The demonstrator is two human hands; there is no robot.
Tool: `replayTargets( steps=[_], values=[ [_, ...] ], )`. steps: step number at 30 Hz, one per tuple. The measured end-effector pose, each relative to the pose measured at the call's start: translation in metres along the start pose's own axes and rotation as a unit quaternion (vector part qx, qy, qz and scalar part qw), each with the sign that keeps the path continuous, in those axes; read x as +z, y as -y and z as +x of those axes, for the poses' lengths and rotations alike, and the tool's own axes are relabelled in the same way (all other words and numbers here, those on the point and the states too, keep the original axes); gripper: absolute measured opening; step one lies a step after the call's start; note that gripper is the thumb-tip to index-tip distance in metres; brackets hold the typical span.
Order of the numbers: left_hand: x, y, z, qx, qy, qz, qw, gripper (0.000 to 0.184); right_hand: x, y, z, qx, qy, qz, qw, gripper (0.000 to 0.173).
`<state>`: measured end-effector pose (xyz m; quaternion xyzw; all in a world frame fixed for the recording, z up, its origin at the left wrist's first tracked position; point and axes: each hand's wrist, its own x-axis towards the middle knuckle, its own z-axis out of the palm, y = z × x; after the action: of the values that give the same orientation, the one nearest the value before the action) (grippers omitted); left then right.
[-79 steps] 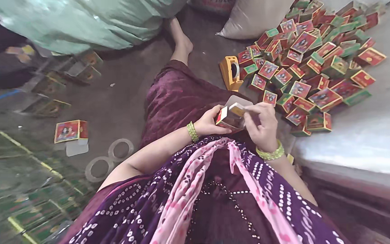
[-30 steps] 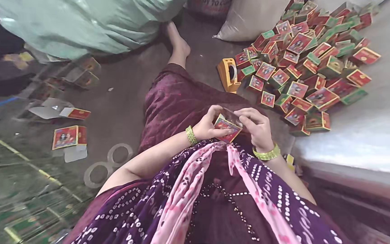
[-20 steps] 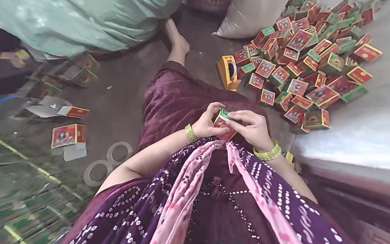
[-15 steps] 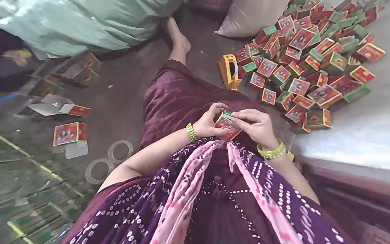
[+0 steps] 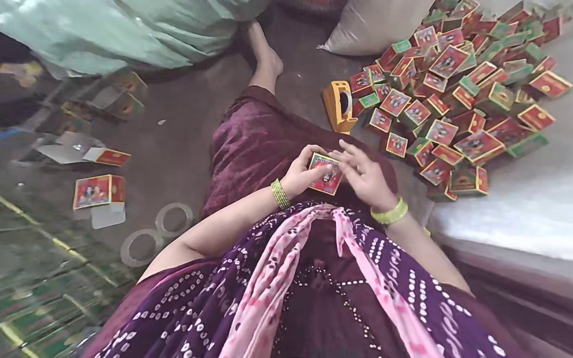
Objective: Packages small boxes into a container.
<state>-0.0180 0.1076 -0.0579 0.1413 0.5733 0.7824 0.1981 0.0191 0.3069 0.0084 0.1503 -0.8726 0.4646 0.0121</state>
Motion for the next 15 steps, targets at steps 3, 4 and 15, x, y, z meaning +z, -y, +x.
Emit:
replayTargets(
  steps=[3,4,15],
  values=[
    [-0.003,-0.002,0.007,-0.042,-0.037,0.001,0.998,0.029,-0.027,-0.034,0.047,0.135,-0.072,0.065,0.986,0.031],
    [-0.004,-0.001,0.009,-0.049,-0.047,0.002,0.998,0.028,-0.035,-0.055,0.070,0.180,-0.114,0.052,0.976,0.029],
    [-0.013,0.005,0.029,-0.066,-0.083,-0.006,0.994,0.028,-0.055,-0.174,0.173,0.377,-0.030,-0.172,0.910,0.046]
  ],
)
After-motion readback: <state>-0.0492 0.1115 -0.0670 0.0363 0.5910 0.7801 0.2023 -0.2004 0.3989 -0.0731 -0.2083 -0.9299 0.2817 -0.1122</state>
